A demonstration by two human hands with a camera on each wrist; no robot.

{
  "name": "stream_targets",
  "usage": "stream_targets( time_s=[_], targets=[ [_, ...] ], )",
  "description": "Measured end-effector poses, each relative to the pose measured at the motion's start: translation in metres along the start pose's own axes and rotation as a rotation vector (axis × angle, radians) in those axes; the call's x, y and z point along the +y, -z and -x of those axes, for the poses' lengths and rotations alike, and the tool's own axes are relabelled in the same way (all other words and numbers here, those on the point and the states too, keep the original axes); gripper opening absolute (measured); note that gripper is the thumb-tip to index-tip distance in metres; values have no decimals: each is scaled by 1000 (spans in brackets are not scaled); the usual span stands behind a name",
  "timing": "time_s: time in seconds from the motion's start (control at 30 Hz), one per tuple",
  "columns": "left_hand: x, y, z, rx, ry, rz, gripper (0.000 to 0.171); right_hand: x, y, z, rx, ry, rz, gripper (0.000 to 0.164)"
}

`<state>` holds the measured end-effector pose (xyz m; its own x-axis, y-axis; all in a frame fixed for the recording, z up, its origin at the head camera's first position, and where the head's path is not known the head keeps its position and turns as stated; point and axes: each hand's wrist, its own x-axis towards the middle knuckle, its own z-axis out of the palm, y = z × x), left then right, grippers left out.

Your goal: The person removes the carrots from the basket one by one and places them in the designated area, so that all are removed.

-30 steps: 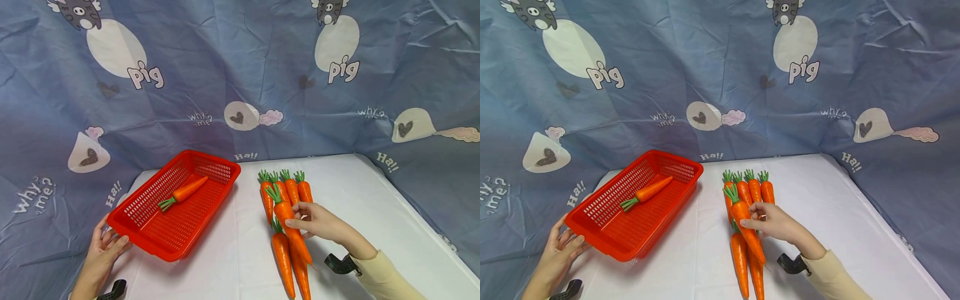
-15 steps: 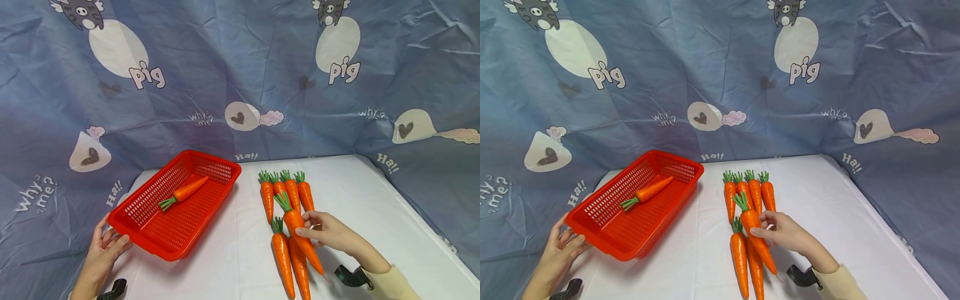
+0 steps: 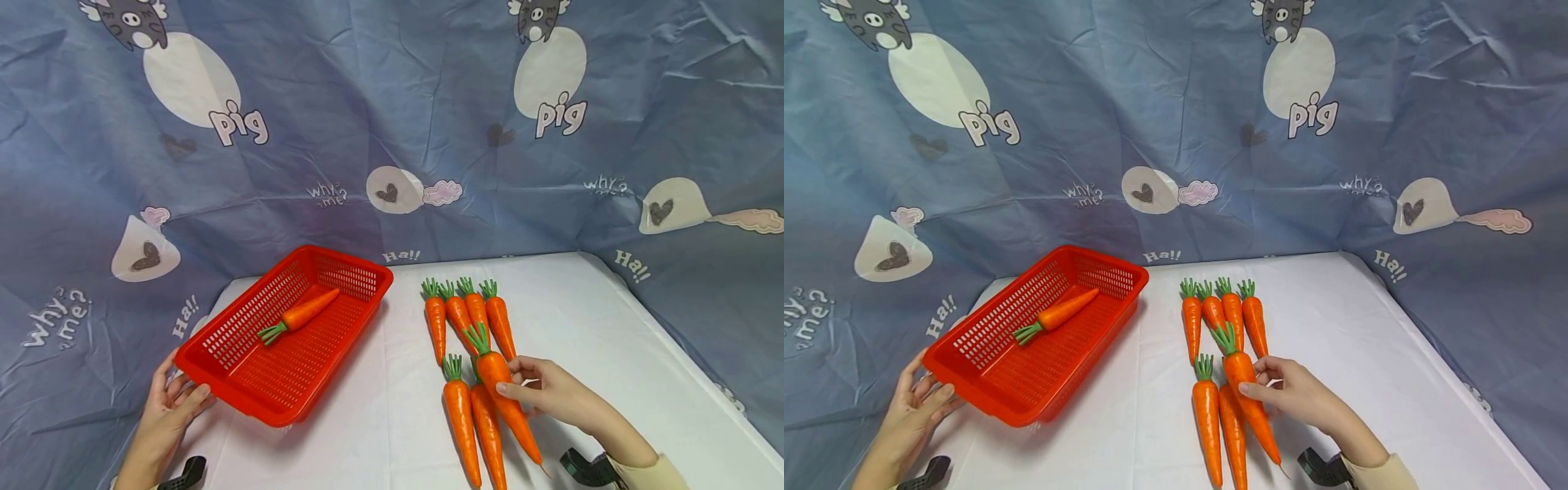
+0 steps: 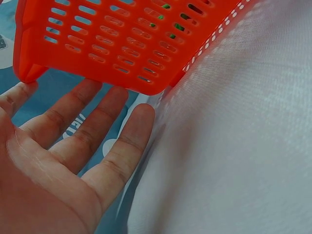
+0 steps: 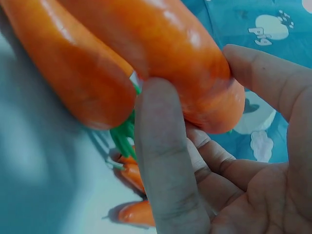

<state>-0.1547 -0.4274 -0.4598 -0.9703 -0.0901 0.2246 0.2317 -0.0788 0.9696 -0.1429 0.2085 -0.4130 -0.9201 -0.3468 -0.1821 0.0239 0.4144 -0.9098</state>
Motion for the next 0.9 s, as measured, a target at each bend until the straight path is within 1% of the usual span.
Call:
stream_targets(
  time_s=[0.17, 0.4, 0.57, 0.8, 0.9],
  targets=[
    [0, -1, 1, -10, -13, 15, 81, 9, 2, 8, 24, -40, -25, 42],
    [1, -1, 1, -2, -5, 2, 80, 23, 4, 17, 15, -32, -51, 37],
    [1, -2, 0, -7, -4, 19, 80, 30, 5, 21, 3, -42, -73, 37],
    [2, -2, -1, 16, 38, -13, 79, 40, 3, 29, 18, -61, -62, 39],
    [2, -2, -1, 12, 27, 0, 80, 44, 3, 32, 25, -75, -51, 41]
  ],
)
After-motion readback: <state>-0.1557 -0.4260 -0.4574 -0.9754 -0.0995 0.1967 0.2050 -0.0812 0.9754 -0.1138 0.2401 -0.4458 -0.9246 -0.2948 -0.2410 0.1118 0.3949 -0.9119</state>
